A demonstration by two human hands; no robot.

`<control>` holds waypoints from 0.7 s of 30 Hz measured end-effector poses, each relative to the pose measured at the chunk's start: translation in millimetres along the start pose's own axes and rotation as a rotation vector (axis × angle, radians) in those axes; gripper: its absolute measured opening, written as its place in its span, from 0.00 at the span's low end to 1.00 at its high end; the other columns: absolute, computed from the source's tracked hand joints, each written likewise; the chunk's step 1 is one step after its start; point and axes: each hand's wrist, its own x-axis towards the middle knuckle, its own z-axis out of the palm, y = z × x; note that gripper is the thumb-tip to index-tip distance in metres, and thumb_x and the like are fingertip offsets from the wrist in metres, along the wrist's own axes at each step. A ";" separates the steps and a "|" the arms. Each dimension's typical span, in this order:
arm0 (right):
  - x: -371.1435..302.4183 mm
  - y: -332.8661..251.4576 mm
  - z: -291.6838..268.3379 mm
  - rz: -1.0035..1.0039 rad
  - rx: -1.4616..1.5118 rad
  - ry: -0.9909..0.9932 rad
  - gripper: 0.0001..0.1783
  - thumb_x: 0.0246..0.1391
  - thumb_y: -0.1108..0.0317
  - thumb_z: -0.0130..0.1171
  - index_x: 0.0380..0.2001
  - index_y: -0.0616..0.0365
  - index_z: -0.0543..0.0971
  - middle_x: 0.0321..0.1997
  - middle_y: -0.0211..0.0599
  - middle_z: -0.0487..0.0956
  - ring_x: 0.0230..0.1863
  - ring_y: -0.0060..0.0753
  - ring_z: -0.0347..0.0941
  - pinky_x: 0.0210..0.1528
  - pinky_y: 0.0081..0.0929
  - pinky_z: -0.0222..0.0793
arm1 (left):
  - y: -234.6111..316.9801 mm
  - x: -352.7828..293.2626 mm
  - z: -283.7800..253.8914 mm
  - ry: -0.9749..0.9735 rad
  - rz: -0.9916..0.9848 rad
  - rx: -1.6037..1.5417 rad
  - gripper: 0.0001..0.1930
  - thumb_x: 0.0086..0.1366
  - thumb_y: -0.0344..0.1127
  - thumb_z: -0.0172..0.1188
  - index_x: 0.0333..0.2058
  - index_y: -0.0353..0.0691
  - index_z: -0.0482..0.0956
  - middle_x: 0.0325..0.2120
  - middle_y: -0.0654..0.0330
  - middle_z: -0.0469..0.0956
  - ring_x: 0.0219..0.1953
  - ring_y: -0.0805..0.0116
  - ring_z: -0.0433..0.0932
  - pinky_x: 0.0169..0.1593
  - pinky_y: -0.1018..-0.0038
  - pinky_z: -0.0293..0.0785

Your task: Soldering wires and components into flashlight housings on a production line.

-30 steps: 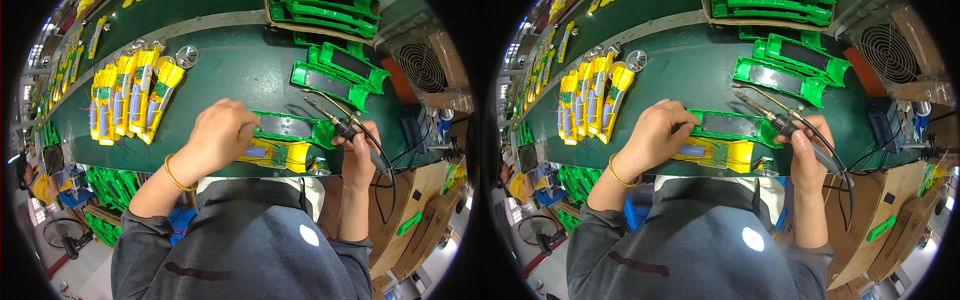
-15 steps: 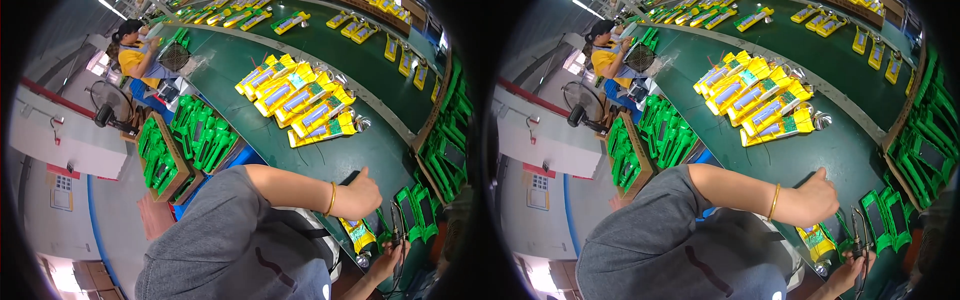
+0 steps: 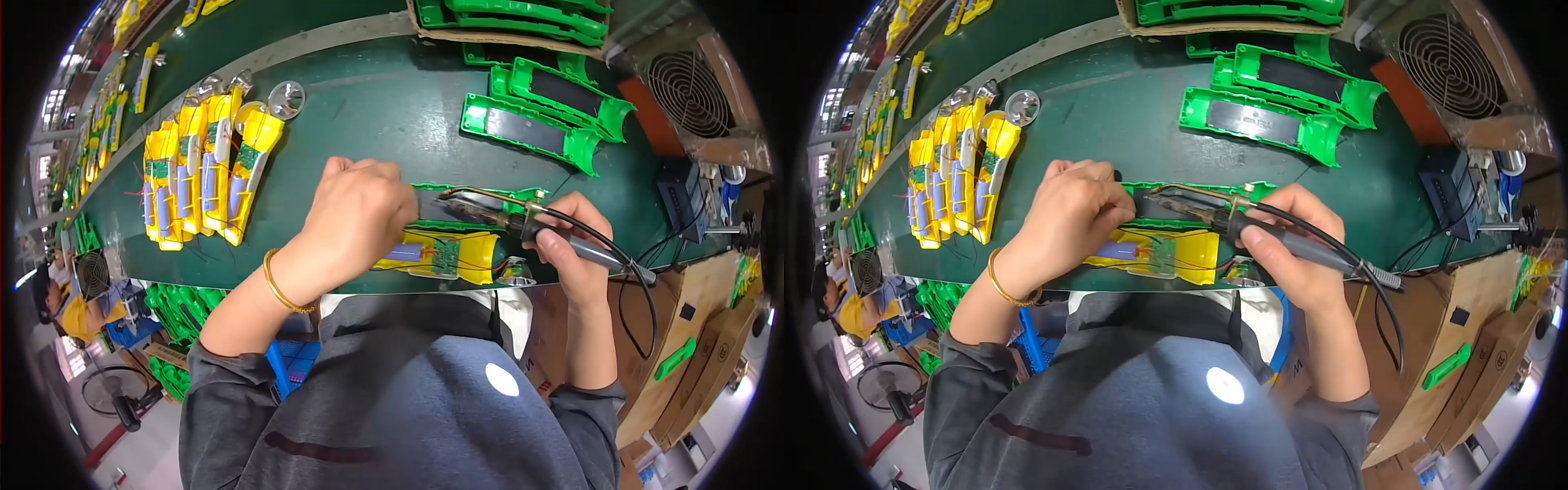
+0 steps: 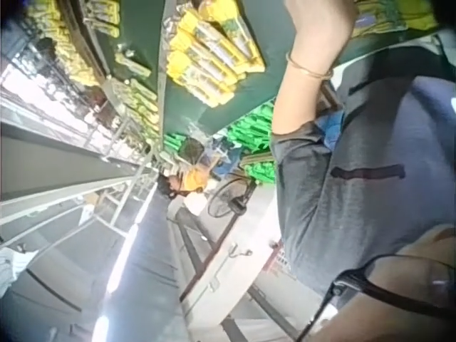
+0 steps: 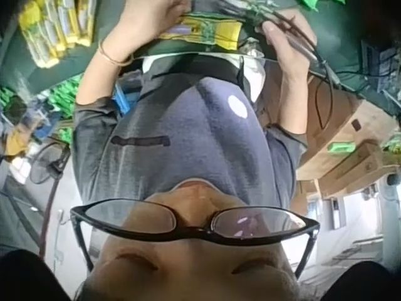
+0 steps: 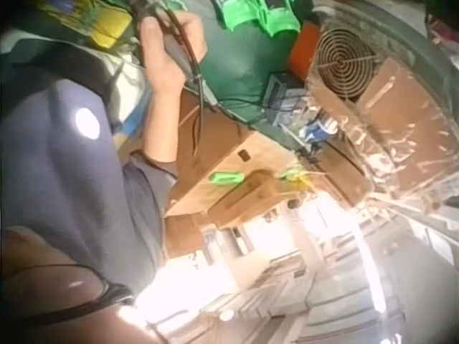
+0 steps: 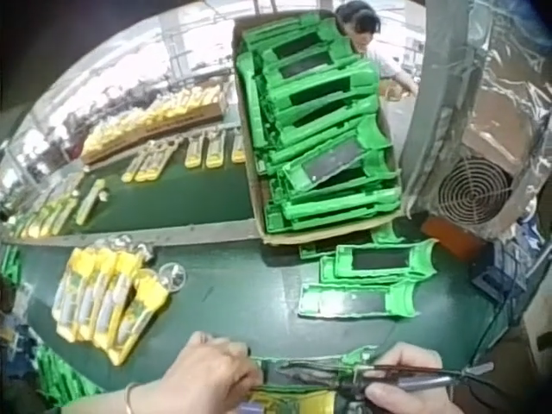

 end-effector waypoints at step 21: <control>10.6 3.7 5.5 0.109 -0.117 -0.152 0.08 0.39 0.75 0.61 0.25 0.61 0.73 0.22 0.27 0.75 0.24 0.14 0.68 0.27 0.16 0.64 | 10.9 -0.8 1.5 0.050 -0.069 0.188 0.04 0.45 0.28 0.61 0.16 0.41 0.76 0.17 0.61 0.69 0.26 0.62 0.70 0.37 0.66 0.59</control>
